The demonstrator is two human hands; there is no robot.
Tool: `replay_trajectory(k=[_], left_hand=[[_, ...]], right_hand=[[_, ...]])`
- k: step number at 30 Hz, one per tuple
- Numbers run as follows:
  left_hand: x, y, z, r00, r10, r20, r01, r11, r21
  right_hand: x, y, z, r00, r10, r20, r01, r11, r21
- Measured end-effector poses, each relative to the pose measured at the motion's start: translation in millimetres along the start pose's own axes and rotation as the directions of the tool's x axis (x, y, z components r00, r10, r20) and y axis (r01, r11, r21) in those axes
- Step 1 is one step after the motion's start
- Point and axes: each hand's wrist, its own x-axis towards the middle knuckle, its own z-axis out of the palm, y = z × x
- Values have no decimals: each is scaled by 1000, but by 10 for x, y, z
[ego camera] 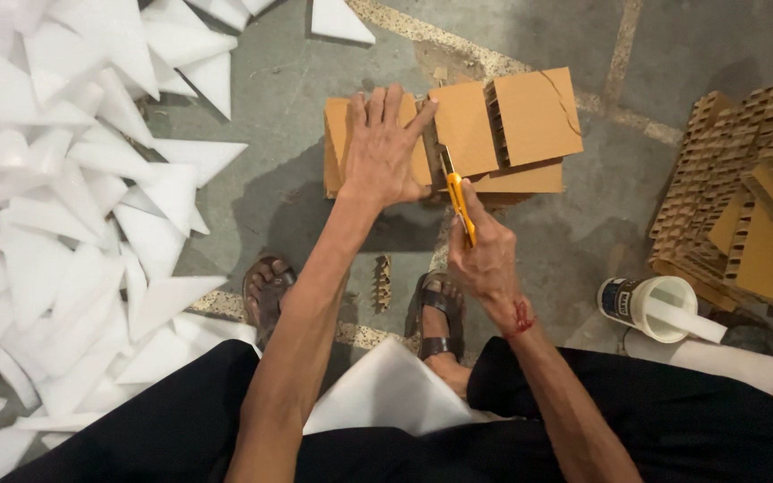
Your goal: The person sits on the floor and uses a yellow utility knife to cut a stack of brown corrugated cardboard sheets into smaller rectangular pieces. They repeatedly score and snap the cardboard, separating the cut sections and stacking them.
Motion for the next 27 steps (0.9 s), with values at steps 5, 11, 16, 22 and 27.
replay_trajectory(k=[5, 11, 16, 22, 27], left_hand=[[-8, 7, -16, 999, -14, 40, 14, 1000, 4], [-9, -7, 11, 1000, -6, 20, 7, 1000, -16], [7, -36, 137, 1000, -1, -20, 2, 997, 76], [-13, -38, 110, 1000, -10, 20, 12, 997, -80], [3, -17, 40, 1000, -13, 14, 14, 999, -50]], right_hand=[[205, -64, -151, 996, 11, 92, -4, 997, -81], [496, -234, -381, 962, 145, 233, -103, 978, -181], [683, -344, -416, 946, 155, 284, -102, 976, -191], [699, -481, -420, 932, 164, 324, -78, 961, -264], [601, -502, -448, 967, 26, 254, 32, 975, -221]])
